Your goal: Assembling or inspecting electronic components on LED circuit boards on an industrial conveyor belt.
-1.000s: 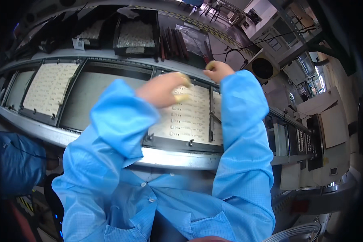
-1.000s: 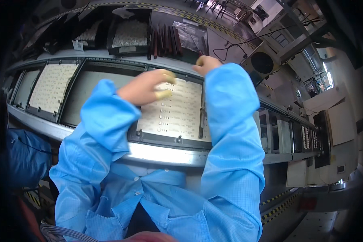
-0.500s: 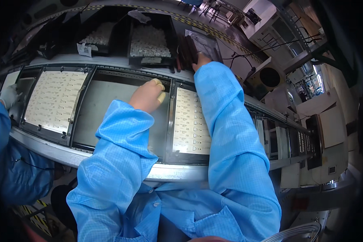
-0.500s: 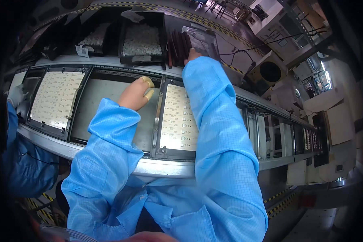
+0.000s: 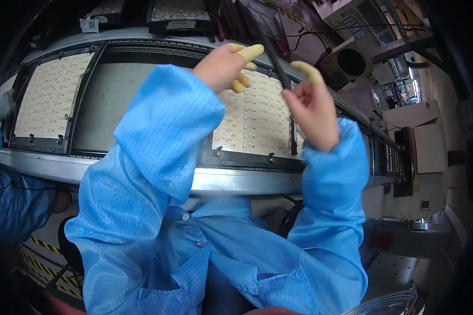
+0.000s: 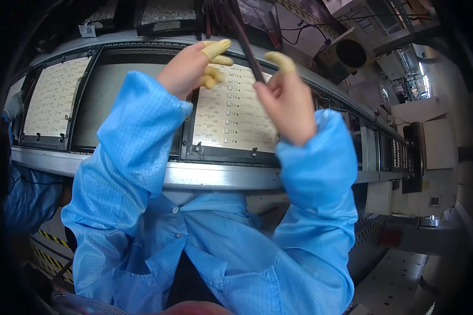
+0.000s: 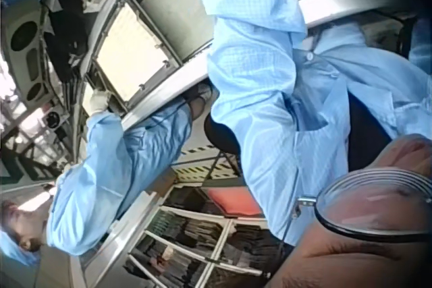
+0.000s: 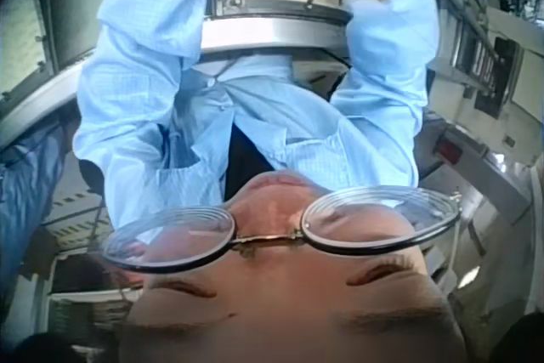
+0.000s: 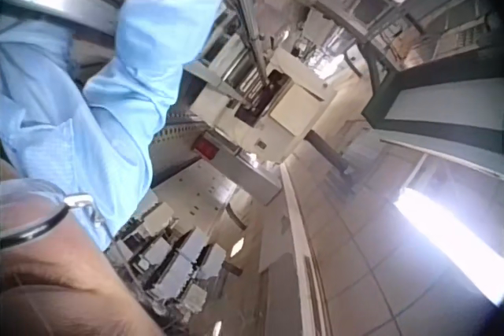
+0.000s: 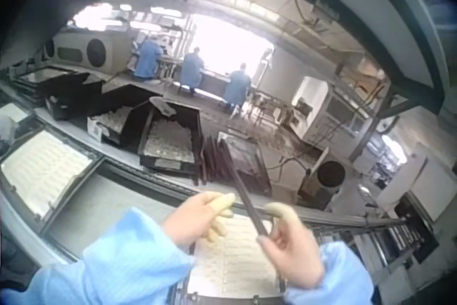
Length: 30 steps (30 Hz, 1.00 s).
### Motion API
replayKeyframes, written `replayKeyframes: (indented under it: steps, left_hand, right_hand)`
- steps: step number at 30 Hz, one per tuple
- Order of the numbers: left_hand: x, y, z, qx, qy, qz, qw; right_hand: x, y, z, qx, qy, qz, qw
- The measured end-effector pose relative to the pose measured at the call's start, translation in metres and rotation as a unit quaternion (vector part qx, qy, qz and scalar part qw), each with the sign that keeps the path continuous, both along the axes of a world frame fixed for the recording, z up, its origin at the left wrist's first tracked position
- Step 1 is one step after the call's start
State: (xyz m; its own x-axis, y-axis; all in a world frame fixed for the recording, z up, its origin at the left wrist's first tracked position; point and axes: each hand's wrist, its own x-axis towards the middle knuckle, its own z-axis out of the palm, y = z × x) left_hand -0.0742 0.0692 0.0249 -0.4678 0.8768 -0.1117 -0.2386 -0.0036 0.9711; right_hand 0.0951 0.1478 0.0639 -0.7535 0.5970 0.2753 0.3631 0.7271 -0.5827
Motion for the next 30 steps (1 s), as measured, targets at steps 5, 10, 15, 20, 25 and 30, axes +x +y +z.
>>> replayKeyframes:
  steps: [5, 10, 15, 20, 25, 30]
  left_hand:
    - [0.0, 0.008, -0.007, 0.008, 0.052, -0.043, 0.998]
    - [-0.005, -0.003, -0.009, 0.042, -0.013, -0.101, 0.994]
    - [-0.005, -0.001, -0.021, 0.135, -0.113, -0.099, 0.979]
    - [-0.006, -0.003, -0.022, 0.158, -0.122, -0.122, 0.972]
    - [-0.029, -0.008, -0.036, -0.133, 0.547, 0.092, 0.822]
    - [-0.04, -0.007, -0.04, -0.238, 0.556, 0.026, 0.796]
  right_hand:
    - [0.006, -0.046, -0.028, 0.217, -0.036, 0.082, 0.972]
    - [0.001, -0.029, -0.009, 0.061, -0.065, -0.006, 0.996]
    - [-0.019, -0.027, -0.021, -0.159, 0.038, 0.043, 0.986]
    - [-0.024, -0.035, -0.02, -0.261, 0.111, 0.065, 0.957]
    - [-0.018, -0.035, -0.042, -0.172, 0.067, 0.012, 0.983]
    - [-0.002, -0.033, -0.072, -0.009, -0.064, -0.095, 0.993]
